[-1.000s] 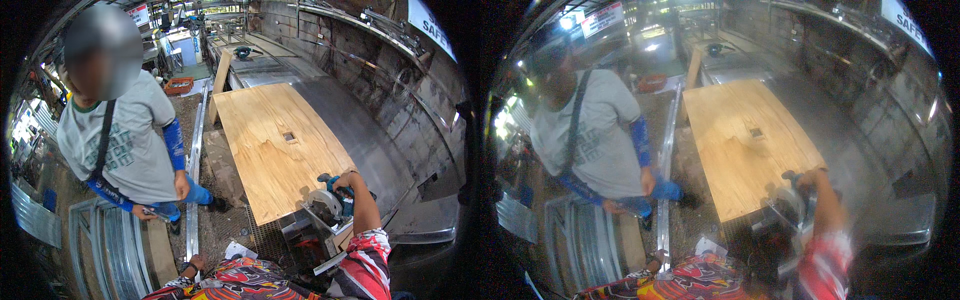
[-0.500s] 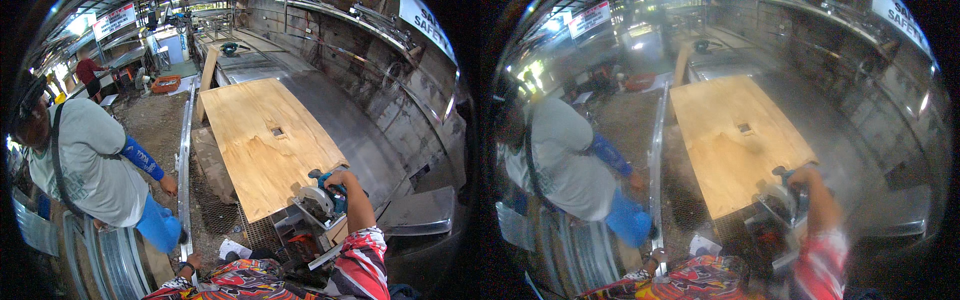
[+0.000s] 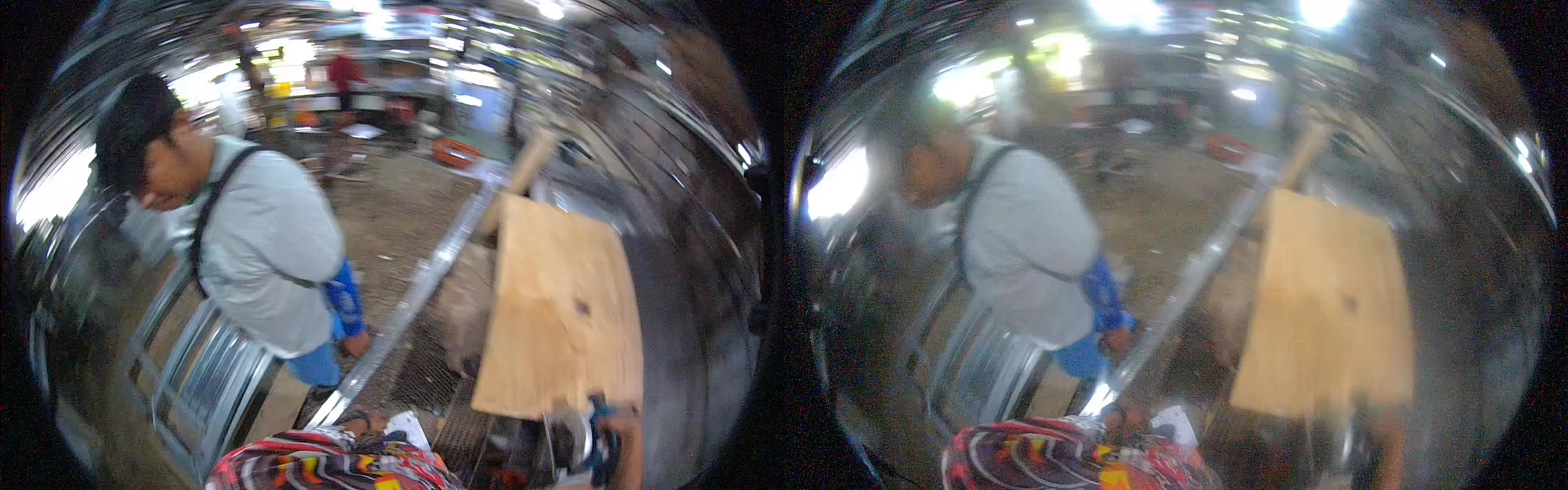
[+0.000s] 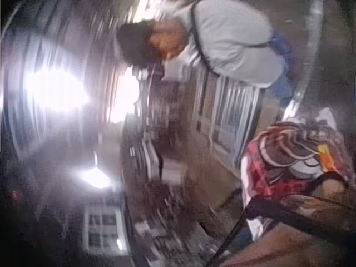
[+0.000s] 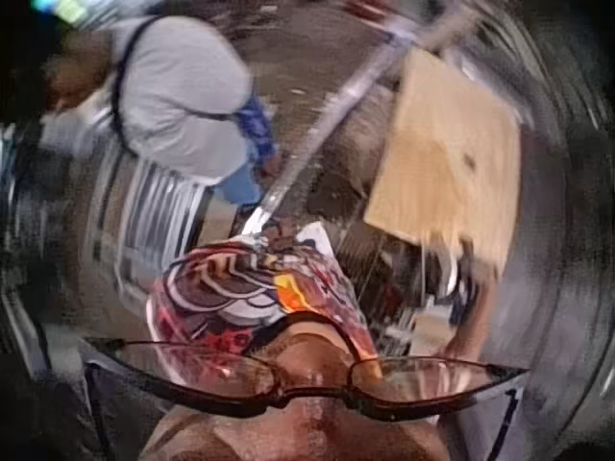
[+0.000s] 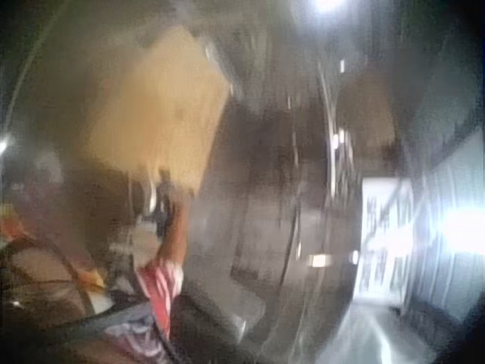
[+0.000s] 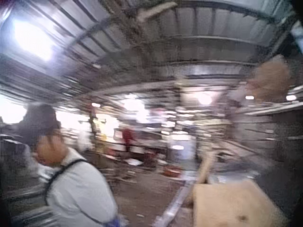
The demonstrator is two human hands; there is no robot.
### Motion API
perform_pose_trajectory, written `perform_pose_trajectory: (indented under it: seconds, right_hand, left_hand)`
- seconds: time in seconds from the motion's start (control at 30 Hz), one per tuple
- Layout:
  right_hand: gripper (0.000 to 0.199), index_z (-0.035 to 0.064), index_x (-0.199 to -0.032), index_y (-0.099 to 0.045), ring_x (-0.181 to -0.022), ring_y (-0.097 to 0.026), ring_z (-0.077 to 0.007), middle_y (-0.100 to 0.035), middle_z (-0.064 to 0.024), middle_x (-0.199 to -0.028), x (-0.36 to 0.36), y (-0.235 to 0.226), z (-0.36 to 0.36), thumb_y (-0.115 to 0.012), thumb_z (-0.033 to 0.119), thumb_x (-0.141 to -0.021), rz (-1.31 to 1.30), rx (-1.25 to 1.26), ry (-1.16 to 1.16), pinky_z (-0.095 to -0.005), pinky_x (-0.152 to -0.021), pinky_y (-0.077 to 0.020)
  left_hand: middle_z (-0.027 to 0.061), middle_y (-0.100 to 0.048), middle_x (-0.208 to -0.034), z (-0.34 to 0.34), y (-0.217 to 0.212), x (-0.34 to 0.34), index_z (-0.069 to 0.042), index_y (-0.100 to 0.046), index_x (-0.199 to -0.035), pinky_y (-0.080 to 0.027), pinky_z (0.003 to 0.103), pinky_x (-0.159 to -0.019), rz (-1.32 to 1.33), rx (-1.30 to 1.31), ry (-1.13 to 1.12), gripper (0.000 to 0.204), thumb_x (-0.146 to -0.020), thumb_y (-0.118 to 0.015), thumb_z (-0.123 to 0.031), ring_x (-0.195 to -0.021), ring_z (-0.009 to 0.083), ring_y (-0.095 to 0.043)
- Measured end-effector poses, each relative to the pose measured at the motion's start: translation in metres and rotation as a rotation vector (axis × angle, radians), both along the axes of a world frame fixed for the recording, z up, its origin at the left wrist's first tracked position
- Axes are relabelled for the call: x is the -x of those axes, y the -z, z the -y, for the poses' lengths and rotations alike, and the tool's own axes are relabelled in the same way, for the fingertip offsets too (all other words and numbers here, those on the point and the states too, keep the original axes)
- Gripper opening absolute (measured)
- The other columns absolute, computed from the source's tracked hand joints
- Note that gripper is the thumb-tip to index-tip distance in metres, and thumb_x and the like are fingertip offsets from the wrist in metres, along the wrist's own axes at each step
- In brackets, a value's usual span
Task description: The person measures a metal frame and a plywood sheet with a tape measure, marks the plywood with a pencil, and uses a circular saw to cut along the marked line. The person also uses a metal straightedge as a guide while cutting.
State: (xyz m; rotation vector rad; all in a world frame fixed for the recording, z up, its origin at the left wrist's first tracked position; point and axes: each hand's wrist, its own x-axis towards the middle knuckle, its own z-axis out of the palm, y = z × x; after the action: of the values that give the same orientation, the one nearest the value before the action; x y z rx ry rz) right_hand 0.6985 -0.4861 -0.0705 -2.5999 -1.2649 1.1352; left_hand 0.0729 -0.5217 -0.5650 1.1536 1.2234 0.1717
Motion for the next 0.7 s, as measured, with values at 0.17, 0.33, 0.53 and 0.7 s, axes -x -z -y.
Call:
perform_pose_trajectory:
  seconds: [0.17,0.33,0.53,0.7]
  right_hand:
    - [0.023,0.0022,-0.086,-0.069,-0.066,-0.065,-0.0259,-0.069,-0.0143,-0.08,0.075,-0.027,-0.028,-0.076,0.023,-0.079,-0.086,-0.074,-0.007,-0.0414,-0.063,-0.0524]
    - [0.021,0.0023,-0.085,-0.068,-0.062,-0.065,-0.0256,-0.068,-0.014,-0.077,0.121,-0.042,-0.043,-0.075,0.021,-0.08,-0.124,-0.089,-0.062,-0.0413,-0.059,-0.0519]
    - [0.018,0.0024,-0.085,-0.068,-0.058,-0.064,-0.0251,-0.068,-0.0136,-0.074,0.127,-0.04,-0.031,-0.073,0.019,-0.081,-0.143,-0.113,-0.106,-0.0412,-0.055,-0.0512]
    - [0.016,0.0025,-0.084,-0.067,-0.054,-0.064,-0.0248,-0.067,-0.0133,-0.071,0.12,-0.032,-0.022,-0.072,0.017,-0.082,-0.166,-0.126,-0.088,-0.041,-0.052,-0.0506]
  left_hand:
    - [0.0167,-0.071,-0.096,0.009,-0.016,0.002,-0.006,-0.069,-0.118,-0.052,0.05,-0.076,-0.122,0.014,-0.045,0.035,-0.089,-0.06,-0.024,-0.084,0.0326,-0.066]
    - [0.0153,-0.072,-0.093,0.034,-0.034,0.02,-0.006,-0.071,-0.115,-0.053,0.049,-0.075,-0.175,0.055,-0.145,0.034,-0.088,-0.06,-0.024,-0.083,0.0307,-0.067]
    - [0.0136,-0.073,-0.091,0.069,-0.035,0.022,-0.007,-0.074,-0.112,-0.054,0.047,-0.074,-0.201,0.062,-0.22,0.033,-0.087,-0.061,-0.024,-0.081,0.0283,-0.068]
    - [0.0122,-0.074,-0.088,0.084,-0.034,0.025,-0.007,-0.076,-0.109,-0.054,0.045,-0.073,-0.221,0.056,-0.246,0.033,-0.086,-0.062,-0.025,-0.08,0.0263,-0.068]
